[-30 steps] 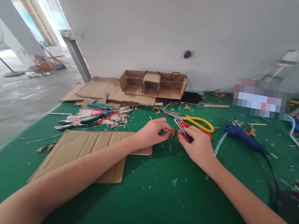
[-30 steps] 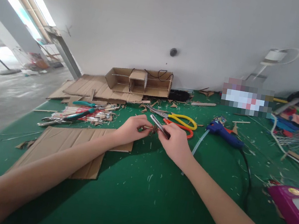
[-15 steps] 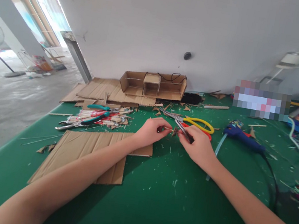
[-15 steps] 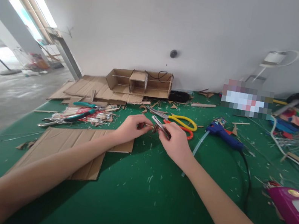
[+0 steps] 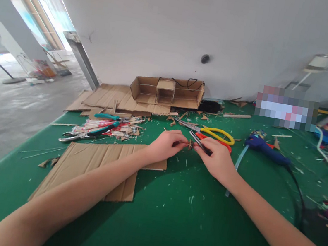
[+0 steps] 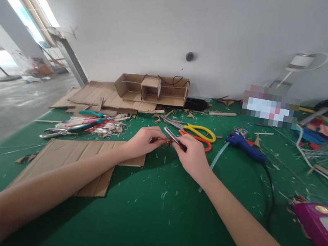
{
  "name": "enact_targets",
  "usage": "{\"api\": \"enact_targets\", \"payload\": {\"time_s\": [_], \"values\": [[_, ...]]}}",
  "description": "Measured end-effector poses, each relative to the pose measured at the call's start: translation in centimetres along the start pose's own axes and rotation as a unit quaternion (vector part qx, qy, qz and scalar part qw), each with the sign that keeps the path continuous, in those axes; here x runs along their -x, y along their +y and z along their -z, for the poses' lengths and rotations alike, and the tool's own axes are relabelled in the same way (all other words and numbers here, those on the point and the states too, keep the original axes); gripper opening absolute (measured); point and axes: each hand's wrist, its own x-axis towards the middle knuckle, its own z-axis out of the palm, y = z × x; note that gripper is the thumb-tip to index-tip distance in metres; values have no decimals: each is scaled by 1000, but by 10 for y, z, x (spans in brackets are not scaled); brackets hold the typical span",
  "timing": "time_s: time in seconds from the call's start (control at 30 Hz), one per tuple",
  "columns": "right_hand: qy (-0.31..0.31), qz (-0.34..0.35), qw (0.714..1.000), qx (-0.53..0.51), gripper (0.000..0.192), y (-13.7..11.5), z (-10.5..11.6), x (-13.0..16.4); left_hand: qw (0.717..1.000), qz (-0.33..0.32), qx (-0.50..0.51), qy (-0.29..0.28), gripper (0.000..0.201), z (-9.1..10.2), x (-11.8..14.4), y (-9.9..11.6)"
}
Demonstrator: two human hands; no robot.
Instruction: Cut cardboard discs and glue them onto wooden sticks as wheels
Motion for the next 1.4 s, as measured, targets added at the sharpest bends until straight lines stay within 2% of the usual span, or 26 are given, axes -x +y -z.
{"api": "enact_targets", "payload": {"time_s": [0.27, 0.4, 0.47, 0.6, 0.77, 0.87, 1.03, 1.13, 1.23, 1.33, 1.4], "values": [[1, -2, 1000, -6, 17, -3, 0, -1, 1000, 9, 4, -1, 16, 0, 0, 0], [18, -5, 1000, 2, 10, -4, 8, -4, 997, 53, 36, 43, 10, 2, -3, -2], [38, -33, 999, -9, 16, -2, 13, -5, 991, 97, 73, 60, 11, 5, -4, -5], [46, -143, 985, -87, 24, 3, 19, -7, 974, 162, 145, 59, 17, 9, -6, -13], [25, -199, 960, -194, 27, 5, 16, -7, 972, 166, 158, 45, 24, 11, -7, -18], [19, -214, 952, -217, 26, 7, 16, -8, 971, 168, 164, 55, 23, 11, -7, -18], [-32, -161, 971, -171, 32, 9, 25, -9, 953, 185, 219, 94, 15, 7, -7, -19], [-47, -104, 993, 0, 36, 10, 33, -9, 949, 183, 237, 103, 14, 6, -8, -21], [-129, -24, 978, 161, 33, 16, 40, -7, 951, 185, 224, 105, 11, 7, -9, -20], [-205, 2, 962, 181, 34, 21, 43, -4, 954, 194, 199, 109, 10, 8, -12, -18], [-224, 17, 956, 187, 35, 21, 41, -3, 956, 198, 187, 108, 11, 9, -14, -17]]}}
